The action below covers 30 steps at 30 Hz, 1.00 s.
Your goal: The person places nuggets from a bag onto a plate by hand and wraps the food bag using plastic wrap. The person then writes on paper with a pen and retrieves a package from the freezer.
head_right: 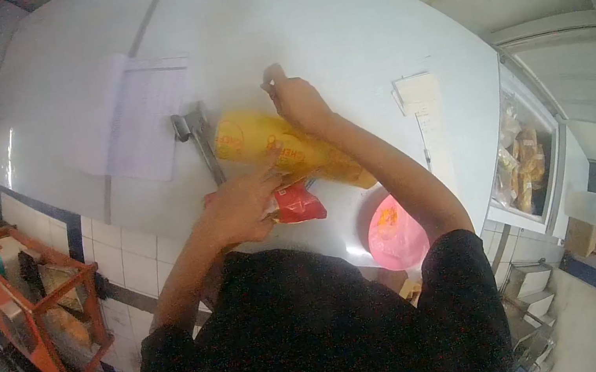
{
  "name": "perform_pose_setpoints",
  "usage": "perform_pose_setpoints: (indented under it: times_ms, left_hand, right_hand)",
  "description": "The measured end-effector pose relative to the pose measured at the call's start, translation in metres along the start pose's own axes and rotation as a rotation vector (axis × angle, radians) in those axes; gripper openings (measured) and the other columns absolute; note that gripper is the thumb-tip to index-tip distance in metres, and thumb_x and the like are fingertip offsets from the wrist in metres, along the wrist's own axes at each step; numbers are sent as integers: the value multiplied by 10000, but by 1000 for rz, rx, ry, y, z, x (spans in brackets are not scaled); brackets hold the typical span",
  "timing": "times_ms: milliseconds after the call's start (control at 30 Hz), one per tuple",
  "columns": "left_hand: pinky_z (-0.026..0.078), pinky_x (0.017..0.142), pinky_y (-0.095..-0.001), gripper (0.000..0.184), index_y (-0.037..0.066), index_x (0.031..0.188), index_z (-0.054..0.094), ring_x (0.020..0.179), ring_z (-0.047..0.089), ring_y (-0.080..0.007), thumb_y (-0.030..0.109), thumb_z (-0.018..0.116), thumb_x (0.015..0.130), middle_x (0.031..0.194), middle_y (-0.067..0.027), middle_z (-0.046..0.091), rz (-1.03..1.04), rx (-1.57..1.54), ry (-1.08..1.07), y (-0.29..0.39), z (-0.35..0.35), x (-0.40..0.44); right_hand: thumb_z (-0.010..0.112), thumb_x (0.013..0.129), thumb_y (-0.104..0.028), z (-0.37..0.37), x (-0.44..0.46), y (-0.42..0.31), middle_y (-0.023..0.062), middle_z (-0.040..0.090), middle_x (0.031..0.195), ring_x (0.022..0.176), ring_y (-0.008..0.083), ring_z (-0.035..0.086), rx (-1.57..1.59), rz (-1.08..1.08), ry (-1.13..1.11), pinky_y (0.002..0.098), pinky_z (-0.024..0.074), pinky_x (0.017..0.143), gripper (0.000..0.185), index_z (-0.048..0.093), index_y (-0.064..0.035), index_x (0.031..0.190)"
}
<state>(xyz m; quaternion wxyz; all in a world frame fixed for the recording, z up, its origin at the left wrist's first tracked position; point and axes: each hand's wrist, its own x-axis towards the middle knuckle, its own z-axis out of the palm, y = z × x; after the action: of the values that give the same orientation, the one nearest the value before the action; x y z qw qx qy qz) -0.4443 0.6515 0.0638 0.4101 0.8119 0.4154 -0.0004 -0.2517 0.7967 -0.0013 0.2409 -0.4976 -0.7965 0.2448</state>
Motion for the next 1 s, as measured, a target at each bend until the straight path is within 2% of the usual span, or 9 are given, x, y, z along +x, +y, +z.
perform_pose_setpoints:
  times_ms: [33, 100, 333, 400, 433, 500, 633, 700, 1000]
  left_hand:
    - [524, 1059, -525, 841, 153, 1523, 533, 1219, 634, -466, 96, 772, 718, 1718, -238, 222, 0, 0, 0, 0, 1, -1]
    - [584, 910, -525, 705, 44, 1383, 597, 1001, 704, -467, 88, 742, 694, 1710, -234, 243, 44, 40, 79, 0, 2, -1]
    - [585, 884, -524, 759, 65, 1417, 590, 921, 704, -475, 124, 768, 682, 1716, -226, 233, 26, 93, 79, -7, -4, 5]
    - [586, 880, -523, 758, 54, 1408, 591, 925, 710, -468, 134, 773, 676, 1714, -218, 249, 12, 53, 60, -12, -6, 9]
    - [587, 878, -523, 759, 51, 1405, 591, 926, 711, -465, 137, 775, 674, 1713, -215, 254, 8, 41, 53, -15, -8, 11]
    - [588, 868, -525, 722, 41, 1366, 611, 947, 717, -454, 146, 777, 672, 1708, -205, 276, 64, 70, 49, -17, -14, 14]
    - [591, 856, -528, 662, 37, 1316, 642, 959, 725, -445, 152, 773, 678, 1704, -202, 291, 99, 140, 12, -14, -26, 16]
    - [592, 861, -527, 644, 33, 1298, 652, 942, 726, -452, 160, 780, 680, 1704, -215, 281, 101, 149, -46, -15, -27, 19]
    - [590, 877, -528, 628, 25, 1265, 672, 944, 721, -468, 162, 783, 663, 1688, -259, 285, 121, 141, -25, -6, -33, 18]
  right_hand:
    - [587, 1081, -181, -6, 1, 3, 170, 643, 661, 584, 409, 640, 0, 0, 0, 505, 481, 544, 197, 483, -47, 1181]
    - [623, 1072, -195, -22, 6, 10, 142, 597, 611, 547, 338, 600, 127, 67, -157, 456, 466, 547, 224, 488, -66, 1195]
    - [646, 1060, -176, -38, -4, 31, 134, 629, 712, 590, 232, 597, 117, -82, -231, 384, 484, 579, 250, 526, -51, 1241]
    - [620, 1069, -189, -34, -10, 41, 114, 665, 797, 630, 191, 620, 218, 149, -38, 349, 512, 598, 230, 607, -16, 1219]
    - [620, 1069, -189, -34, -12, 39, 114, 665, 797, 630, 191, 620, 217, 149, -35, 349, 512, 598, 230, 607, -16, 1219]
    - [585, 1081, -210, -34, -22, 33, 91, 673, 803, 670, 175, 651, 330, 485, -37, 322, 542, 631, 256, 676, 15, 1161]
    - [615, 1064, -282, -40, -50, 21, 113, 697, 807, 699, 192, 683, 282, 403, -49, 334, 562, 653, 334, 692, 26, 1170]
    - [712, 996, -317, -54, -73, 4, 130, 724, 820, 721, 210, 701, -60, 323, -57, 365, 576, 684, 365, 714, 30, 1111]
    - [777, 910, -225, -64, -118, -5, 201, 768, 890, 850, 277, 763, 250, 526, -57, 387, 588, 769, 295, 750, 33, 1050]
